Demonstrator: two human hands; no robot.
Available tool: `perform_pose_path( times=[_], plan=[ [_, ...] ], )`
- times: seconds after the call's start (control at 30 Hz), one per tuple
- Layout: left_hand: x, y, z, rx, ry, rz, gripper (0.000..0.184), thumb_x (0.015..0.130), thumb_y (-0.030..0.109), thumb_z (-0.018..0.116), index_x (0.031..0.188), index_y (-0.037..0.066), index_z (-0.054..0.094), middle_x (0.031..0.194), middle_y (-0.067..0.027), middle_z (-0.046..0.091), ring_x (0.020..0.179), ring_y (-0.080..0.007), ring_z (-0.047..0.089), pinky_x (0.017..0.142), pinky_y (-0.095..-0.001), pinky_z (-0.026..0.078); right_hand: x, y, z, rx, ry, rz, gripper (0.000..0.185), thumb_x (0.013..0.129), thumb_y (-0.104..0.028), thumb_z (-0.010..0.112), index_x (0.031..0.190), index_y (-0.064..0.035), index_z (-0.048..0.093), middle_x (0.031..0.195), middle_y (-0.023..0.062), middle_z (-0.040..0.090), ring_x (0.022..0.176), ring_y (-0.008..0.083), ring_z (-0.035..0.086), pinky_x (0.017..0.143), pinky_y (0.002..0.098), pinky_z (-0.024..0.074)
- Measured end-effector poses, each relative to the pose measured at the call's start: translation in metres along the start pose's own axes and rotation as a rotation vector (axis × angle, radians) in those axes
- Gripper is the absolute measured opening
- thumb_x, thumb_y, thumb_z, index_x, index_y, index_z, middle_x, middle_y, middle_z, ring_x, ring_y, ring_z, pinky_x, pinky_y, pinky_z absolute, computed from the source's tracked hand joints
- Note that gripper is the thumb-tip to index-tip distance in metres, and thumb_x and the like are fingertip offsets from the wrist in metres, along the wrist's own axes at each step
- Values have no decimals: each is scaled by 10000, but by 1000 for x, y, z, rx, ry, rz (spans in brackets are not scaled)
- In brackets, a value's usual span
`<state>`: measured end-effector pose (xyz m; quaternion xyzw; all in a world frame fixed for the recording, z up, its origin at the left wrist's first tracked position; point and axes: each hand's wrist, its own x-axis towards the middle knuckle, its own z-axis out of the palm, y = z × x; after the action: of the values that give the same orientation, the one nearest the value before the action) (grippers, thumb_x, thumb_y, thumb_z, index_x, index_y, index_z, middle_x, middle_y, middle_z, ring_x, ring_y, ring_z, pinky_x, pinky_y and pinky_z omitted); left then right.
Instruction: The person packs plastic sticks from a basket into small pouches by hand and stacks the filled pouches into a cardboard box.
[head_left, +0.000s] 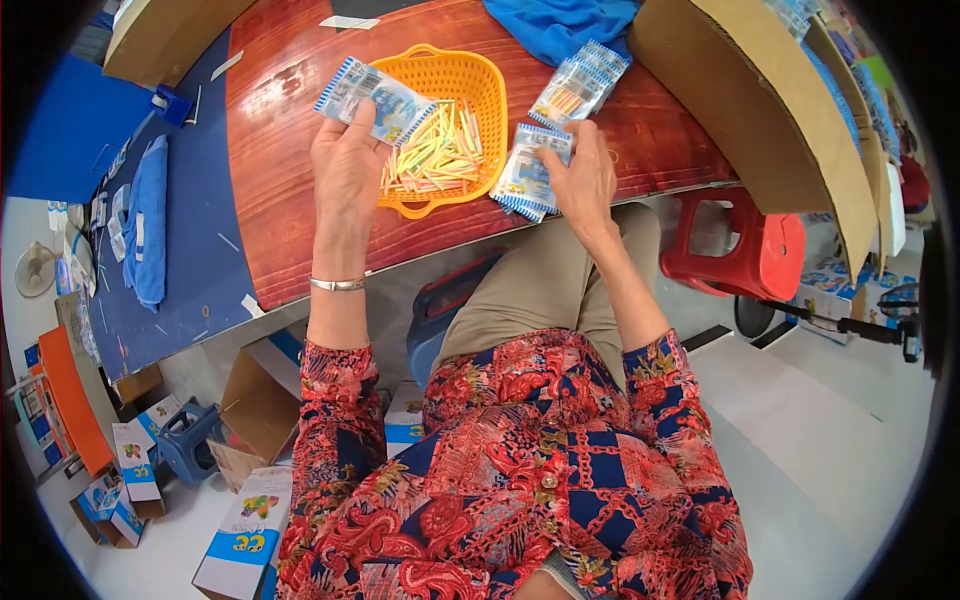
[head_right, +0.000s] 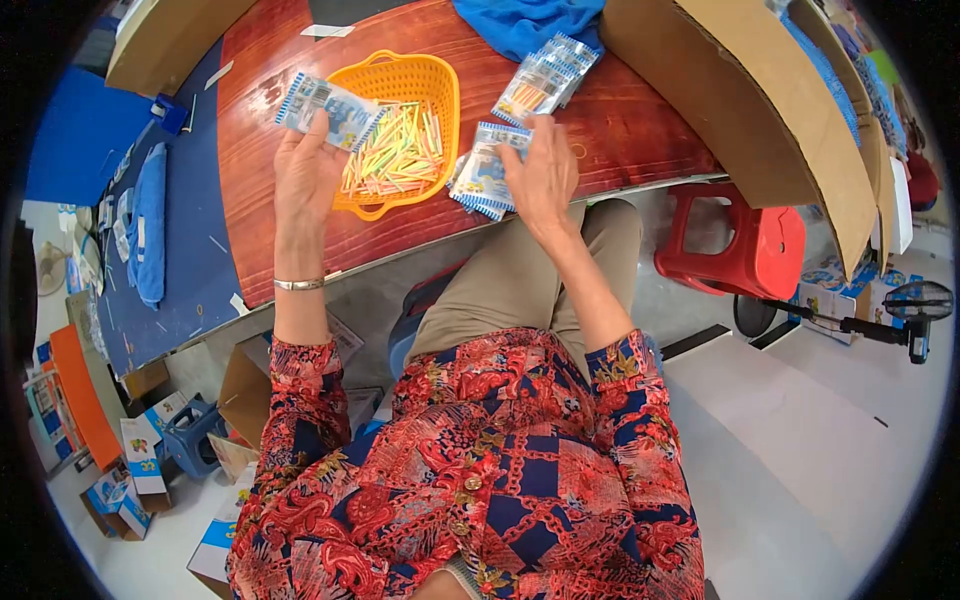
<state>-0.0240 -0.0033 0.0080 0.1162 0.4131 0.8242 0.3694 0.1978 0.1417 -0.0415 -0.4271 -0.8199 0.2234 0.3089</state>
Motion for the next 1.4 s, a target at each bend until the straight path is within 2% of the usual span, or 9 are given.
perform_pose_path(
  times=[0.03, 0.27, 0.37, 0.5, 0.73, 0.83, 0.93, 1.03, 1.4],
  plan=[
    [-2, 3, -2, 33, 20, 36, 287, 984, 54, 578, 1266, 9, 552, 1222, -90, 647, 1094, -197, 640, 945, -354, 539, 0, -3, -6, -47, -32, -15, 480, 796, -196, 742, 1199, -23, 550, 1070, 181, 583, 1024, 363, 576, 850, 436, 473],
    [-20, 7, 19, 545, 27, 255, 191, 912, -9, 658, 1099, -35, 622, 1019, -80, 717, 874, -118, 678, 768, -249, 561, 48, -76, -25, 492, -214, -317, 348, 816, -166, 752, 1121, -17, 671, 994, 112, 645, 819, 208, 580, 706, 314, 472],
    [-25, 7, 27, 785, -107, 325, 223, 895, 2, 684, 1105, -50, 630, 976, -74, 717, 843, -101, 666, 749, -248, 559, 66, -107, -13, 409, -255, -567, 277, 837, -183, 723, 1044, -2, 690, 921, 122, 679, 788, 194, 604, 690, 314, 472],
    [-25, 14, 24, 738, -103, 293, 182, 904, 41, 696, 1062, -40, 656, 935, -52, 709, 837, -86, 651, 729, -240, 547, 74, -124, 0, 450, -384, -478, 201, 845, -173, 685, 888, 23, 699, 687, 123, 627, 628, 183, 583, 624, 329, 464],
    [-31, 23, 16, 623, -17, 160, 155, 972, 133, 639, 943, -17, 660, 825, 21, 654, 733, -28, 569, 638, -208, 487, 65, -133, 15, 764, -464, -291, 229, 912, -212, 643, 834, -3, 693, 678, 35, 625, 643, 106, 560, 589, 282, 431],
    [-29, 20, -1, 799, 51, 362, 219, 1016, 208, 583, 960, 17, 675, 809, 30, 629, 685, -29, 540, 607, -189, 440, 68, -121, 20, 951, -628, -111, 266, 922, -226, 616, 873, 22, 696, 715, 86, 654, 691, 145, 601, 626, 282, 448],
    [-30, 18, -10, 816, 122, 412, 246, 1029, 201, 562, 926, 9, 677, 775, 44, 591, 690, -15, 479, 587, -187, 382, 71, -92, 19, 139, -891, -530, 255, 864, -210, 664, 879, 43, 691, 802, 169, 671, 768, 268, 650, 681, 341, 492],
    [-30, 3, -24, 993, 152, 535, 215, 1002, 187, 601, 937, -12, 649, 726, -15, 558, 662, -85, 464, 583, -273, 402, 55, -83, 32, -137, -735, -918, 211, 786, -165, 721, 816, 41, 685, 872, 201, 660, 870, 367, 654, 735, 407, 521],
    [-33, -17, -24, 917, 238, 516, 226, 1005, 190, 593, 936, -23, 626, 721, -67, 537, 682, -117, 483, 599, -300, 413, 38, -97, 51, -127, -718, -881, 88, 757, -37, 634, 807, 18, 683, 844, 246, 665, 827, 378, 681, 691, 467, 549]
  ],
)
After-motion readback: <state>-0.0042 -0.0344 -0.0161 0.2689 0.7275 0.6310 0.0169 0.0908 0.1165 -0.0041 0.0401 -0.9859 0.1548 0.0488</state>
